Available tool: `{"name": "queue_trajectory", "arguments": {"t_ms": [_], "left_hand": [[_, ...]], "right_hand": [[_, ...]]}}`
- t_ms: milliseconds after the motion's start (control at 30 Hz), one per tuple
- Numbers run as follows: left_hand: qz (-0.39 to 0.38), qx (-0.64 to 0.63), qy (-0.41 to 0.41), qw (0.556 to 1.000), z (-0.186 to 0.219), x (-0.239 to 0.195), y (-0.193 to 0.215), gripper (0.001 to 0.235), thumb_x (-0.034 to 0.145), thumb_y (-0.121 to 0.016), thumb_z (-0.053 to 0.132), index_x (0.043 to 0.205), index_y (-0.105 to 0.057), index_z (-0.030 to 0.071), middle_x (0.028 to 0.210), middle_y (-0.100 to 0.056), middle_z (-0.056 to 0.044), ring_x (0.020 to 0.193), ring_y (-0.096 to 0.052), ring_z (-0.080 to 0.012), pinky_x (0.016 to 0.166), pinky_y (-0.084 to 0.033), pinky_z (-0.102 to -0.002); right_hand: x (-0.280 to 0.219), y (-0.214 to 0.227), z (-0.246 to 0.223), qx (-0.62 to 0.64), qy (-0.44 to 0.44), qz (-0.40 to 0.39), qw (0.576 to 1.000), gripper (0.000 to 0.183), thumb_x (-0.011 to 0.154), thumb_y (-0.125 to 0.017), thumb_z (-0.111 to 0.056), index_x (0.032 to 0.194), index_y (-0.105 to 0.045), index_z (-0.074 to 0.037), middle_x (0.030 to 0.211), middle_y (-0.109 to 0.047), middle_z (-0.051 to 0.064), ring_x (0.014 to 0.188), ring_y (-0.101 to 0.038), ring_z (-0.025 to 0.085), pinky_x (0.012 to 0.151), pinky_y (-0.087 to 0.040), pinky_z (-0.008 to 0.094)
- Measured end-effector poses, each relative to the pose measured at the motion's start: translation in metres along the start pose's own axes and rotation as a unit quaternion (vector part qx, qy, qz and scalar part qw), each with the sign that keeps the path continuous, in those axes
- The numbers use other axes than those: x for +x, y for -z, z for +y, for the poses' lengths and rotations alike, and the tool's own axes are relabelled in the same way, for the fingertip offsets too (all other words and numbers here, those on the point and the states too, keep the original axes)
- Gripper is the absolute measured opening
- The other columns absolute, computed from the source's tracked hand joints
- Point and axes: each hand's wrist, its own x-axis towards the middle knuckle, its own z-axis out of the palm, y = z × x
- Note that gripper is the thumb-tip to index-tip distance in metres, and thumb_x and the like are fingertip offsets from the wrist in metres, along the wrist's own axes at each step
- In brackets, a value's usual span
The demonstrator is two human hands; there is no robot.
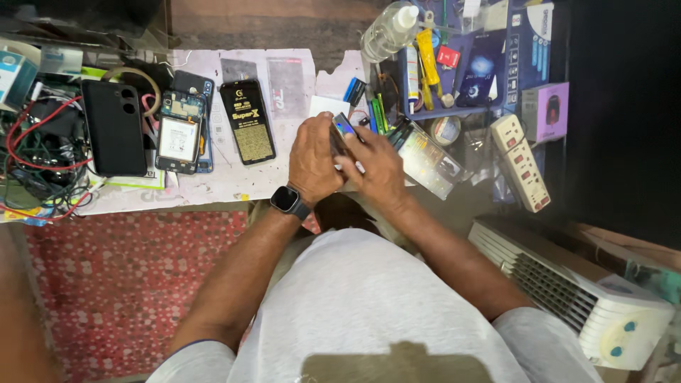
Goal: The person wipes the back and sides of a black smartphone using a blue plastic tool. They repeatedly rub the device's surfaces and edges, then place it on the table and continue wiping another section.
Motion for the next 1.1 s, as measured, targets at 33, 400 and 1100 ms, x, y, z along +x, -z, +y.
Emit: {"name": "queue_trajectory", "arguments": {"t_ms": [33, 400, 1100], "left_hand": [[-0.004, 0.003, 0.009, 1.0, 0.0, -0.001, 0.001, 0.088, 0.073, -0.08, 0.004, 0.149, -0.036, -0.002, 0.138, -0.053, -0.025, 0.125, -0.053, -0.0464, 0.112, -0.046, -0.053], [0.073, -0.094, 0.091, 0.989, -0.015, -0.03, 0.016, 0.077, 0.083, -0.076, 0.017, 0.145, -0.037, -0.007, 0.137, -0.048, -0.028, 0.114, -0.055, -0.0368, 0.103, -0.046, -0.046], [0.021, 0.065, 0.189, 0.979, -0.021, -0.038, -0.014, 0.035, 0.079, -0.08, 0.025, 0.102, -0.063, 0.005, 0.099, -0.063, -0.02, 0.094, -0.059, -0.0432, 0.081, -0.049, -0.053]], "right_hand": [[-0.005, -0.006, -0.001, 0.019, 0.005, 0.014, 1.0, 0.04, 0.088, -0.08, -0.01, 0.123, -0.063, 0.002, 0.117, -0.065, 0.025, 0.1, -0.066, 0.041, 0.087, -0.056, 0.046], [-0.028, 0.012, 0.053, 0.243, -0.261, 0.157, 0.921, 0.02, 0.105, -0.063, -0.005, 0.125, -0.06, -0.005, 0.109, -0.065, 0.005, 0.095, -0.062, 0.013, 0.084, -0.054, 0.031], [0.064, -0.089, 0.12, -0.006, -0.149, -0.361, 0.921, 0.038, 0.068, -0.086, -0.039, 0.09, -0.081, -0.009, 0.082, -0.074, 0.018, 0.072, -0.071, 0.031, 0.071, -0.056, 0.043]]}}
